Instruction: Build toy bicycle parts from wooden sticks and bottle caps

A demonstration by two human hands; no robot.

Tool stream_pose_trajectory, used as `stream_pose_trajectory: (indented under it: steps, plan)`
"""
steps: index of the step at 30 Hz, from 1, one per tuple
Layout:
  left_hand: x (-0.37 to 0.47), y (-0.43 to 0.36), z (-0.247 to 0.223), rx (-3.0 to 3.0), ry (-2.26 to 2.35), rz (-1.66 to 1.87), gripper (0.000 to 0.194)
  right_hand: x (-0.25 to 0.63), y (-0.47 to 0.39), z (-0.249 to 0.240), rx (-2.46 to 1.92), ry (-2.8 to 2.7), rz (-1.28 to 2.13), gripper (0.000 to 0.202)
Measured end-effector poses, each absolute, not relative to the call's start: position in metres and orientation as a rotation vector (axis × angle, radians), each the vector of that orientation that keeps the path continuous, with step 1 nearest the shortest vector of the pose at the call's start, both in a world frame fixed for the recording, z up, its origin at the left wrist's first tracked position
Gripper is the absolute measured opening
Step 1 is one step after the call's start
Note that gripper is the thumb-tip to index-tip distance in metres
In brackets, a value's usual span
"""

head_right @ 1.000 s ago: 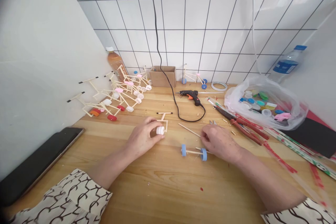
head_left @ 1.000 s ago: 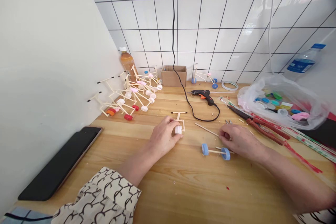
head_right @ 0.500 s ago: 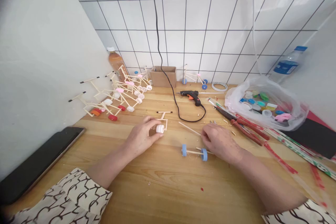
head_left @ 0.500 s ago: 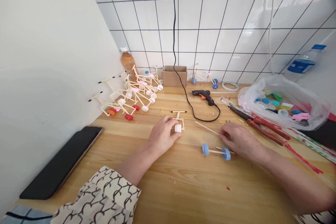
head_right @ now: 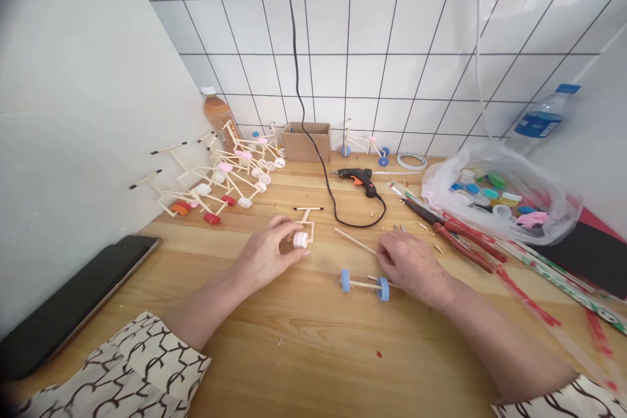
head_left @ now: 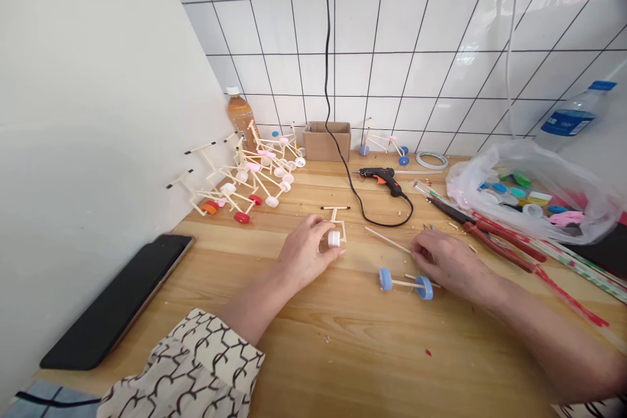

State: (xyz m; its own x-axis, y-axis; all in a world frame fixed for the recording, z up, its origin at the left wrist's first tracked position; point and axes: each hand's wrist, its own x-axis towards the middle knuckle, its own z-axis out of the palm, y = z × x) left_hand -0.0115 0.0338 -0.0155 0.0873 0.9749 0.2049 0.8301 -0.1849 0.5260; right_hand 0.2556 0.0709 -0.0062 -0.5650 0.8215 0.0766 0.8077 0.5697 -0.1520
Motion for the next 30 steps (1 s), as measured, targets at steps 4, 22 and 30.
stream_pose_trajectory:
  steps: [4, 22, 30]
  plan:
    - [-0.015, 0.036, -0.015, 2.047, 1.847, 0.829, 0.034, 0.254, 0.071, -0.005, -1.386, -2.664, 0.159, 0.018]
    - [-0.028, 0.072, -0.017, 1.740, 2.040, 0.606, 0.031, 0.252, 0.071, -0.005, -1.369, -2.646, 0.149, 0.018]
    - [-0.026, 0.072, -0.015, 1.745, 2.005, 0.609, 0.026, 0.251, 0.072, -0.006, -1.414, -2.626, 0.161, 0.019]
